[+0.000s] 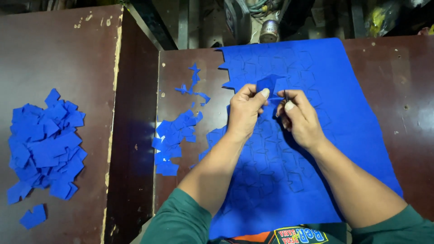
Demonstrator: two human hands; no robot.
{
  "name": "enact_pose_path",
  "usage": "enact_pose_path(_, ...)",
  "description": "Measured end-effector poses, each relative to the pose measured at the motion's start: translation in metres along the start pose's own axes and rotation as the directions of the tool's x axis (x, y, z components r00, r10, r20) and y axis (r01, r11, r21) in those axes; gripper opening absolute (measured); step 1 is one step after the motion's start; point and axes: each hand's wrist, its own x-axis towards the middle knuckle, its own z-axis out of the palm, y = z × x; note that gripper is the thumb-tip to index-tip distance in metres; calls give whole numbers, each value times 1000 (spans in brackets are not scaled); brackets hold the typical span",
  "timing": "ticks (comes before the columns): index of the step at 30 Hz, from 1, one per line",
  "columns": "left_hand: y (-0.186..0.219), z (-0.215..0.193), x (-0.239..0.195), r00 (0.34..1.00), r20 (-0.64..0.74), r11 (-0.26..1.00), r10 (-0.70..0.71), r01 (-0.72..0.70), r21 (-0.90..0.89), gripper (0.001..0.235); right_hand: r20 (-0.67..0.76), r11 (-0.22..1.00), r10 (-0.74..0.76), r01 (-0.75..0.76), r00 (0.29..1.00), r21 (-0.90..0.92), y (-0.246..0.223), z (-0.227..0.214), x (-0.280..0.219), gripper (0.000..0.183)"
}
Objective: Cutting small blue fabric pieces from a larger sheet using hand snips
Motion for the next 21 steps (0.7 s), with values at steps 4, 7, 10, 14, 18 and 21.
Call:
enact_pose_path(4,-1,1,-2,1000,6,999,11,-11,41,11,-43,999,-41,41,998,9,14,-4,0,30)
enact_pose_path(7,0,6,-8,995,100,999,20,-25,44,14,-133,998,-49,55,990,37,15,-6,2,32)
enact_pose_path(10,6,9,-16,985,172,992,15,-36,119,13,-156,998,-27,35,987,52,17,-9,3,33)
enact_pose_path(14,9,8,-19,977,212,968,-35,-19,250,11,-208,994,69,-50,976,97,24,-13,7,30)
enact_pose_path(18,25,10,-21,973,225,982,-49,6,189,10,-207,994,85,-68,975,89,29,-14,5,29)
enact_pose_path(21,-5,4,-8,989,145,994,-37,22,104,8,-208,989,104,-79,972,126,4,-1,6,28)
